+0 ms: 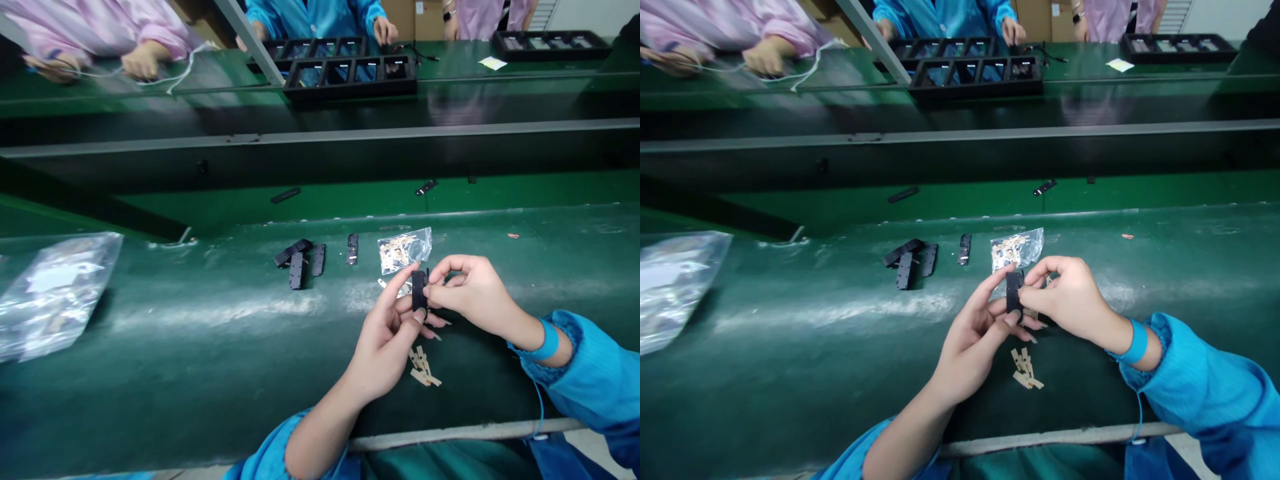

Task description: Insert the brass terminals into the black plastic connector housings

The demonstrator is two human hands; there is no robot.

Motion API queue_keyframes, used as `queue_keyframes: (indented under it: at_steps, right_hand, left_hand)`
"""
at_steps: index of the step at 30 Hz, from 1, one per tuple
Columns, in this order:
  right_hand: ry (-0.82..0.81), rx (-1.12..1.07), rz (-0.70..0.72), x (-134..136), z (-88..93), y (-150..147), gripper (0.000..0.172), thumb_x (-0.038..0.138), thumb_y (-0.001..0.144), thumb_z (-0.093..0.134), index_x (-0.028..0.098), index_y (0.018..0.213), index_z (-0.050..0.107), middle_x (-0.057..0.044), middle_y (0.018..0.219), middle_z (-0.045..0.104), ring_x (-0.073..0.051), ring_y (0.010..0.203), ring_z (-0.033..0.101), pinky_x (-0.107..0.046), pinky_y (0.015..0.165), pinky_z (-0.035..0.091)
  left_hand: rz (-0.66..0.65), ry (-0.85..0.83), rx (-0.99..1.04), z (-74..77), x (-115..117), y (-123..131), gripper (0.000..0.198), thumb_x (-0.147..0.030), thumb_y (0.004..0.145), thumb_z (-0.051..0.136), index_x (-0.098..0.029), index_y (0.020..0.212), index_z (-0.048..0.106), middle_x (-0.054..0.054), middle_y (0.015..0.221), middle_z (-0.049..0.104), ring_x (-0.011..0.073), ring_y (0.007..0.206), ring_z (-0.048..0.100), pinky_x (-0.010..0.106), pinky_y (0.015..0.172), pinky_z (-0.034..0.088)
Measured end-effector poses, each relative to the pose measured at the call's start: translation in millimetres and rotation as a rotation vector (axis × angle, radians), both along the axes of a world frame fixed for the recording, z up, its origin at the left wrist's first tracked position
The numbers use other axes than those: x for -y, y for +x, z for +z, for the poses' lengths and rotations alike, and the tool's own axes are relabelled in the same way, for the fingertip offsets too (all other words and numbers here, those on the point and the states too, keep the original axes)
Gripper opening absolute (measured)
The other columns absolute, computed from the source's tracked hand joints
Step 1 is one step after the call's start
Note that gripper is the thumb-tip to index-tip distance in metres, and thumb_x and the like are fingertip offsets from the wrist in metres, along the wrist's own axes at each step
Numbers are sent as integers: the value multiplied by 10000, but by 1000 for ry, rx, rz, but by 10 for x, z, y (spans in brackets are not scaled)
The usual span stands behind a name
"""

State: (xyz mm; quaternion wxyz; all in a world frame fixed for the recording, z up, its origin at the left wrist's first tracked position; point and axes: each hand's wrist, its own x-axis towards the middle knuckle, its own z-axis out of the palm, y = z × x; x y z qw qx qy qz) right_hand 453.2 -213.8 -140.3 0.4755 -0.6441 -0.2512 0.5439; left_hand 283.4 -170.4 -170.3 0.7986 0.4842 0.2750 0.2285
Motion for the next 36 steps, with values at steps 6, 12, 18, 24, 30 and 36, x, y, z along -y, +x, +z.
queue_keyframes:
  at_steps: [6,12,18,24,30,36]
  right_hand:
    - [-9,28,18,0,-24,16,158,232,633,741,189,741,633,29,605,639,-113,480,590,-196,415,370]
    - [-18,20,61,-5,-32,19,195,180,622,711,199,780,600,67,556,593,-103,464,585,-174,416,353]
    - [15,2,77,-26,-46,54,185,205,625,756,177,756,628,24,620,650,-113,536,603,-195,478,428]
    - [41,-173,103,-41,-68,99,311,351,674,857,186,752,605,31,586,638,-121,533,593,-210,494,440]
    - [73,-49,105,-38,-56,114,236,359,741,795,168,679,671,11,598,643,-119,546,566,-233,527,450]
    - [184,173,18,-14,-23,72,156,293,767,756,171,679,716,-5,677,685,-133,626,571,-248,588,438]
  left_hand:
    - [0,-1,-9,-9,-3,-8,627,-286,1003,633,-264,1571,368,96,1086,772,221,881,776,296,713,629]
    - [0,0,0,-4,-3,-5,624,-276,1003,630,-262,1568,366,91,1073,774,206,879,773,278,716,623]
    - [-10,-14,-15,27,-14,-9,635,-301,996,647,-262,1573,383,84,1038,773,216,880,773,280,715,619]
    - [-81,-96,67,51,-83,-68,616,-271,979,675,-306,1550,446,55,1010,759,200,818,777,274,708,625]
    - [-66,-56,18,21,-102,-62,625,-307,1002,630,-300,1583,397,60,1012,766,197,784,768,283,678,622]
    - [235,852,-301,-110,-19,-35,643,-234,908,761,-300,1506,534,74,1171,756,210,908,722,335,815,610]
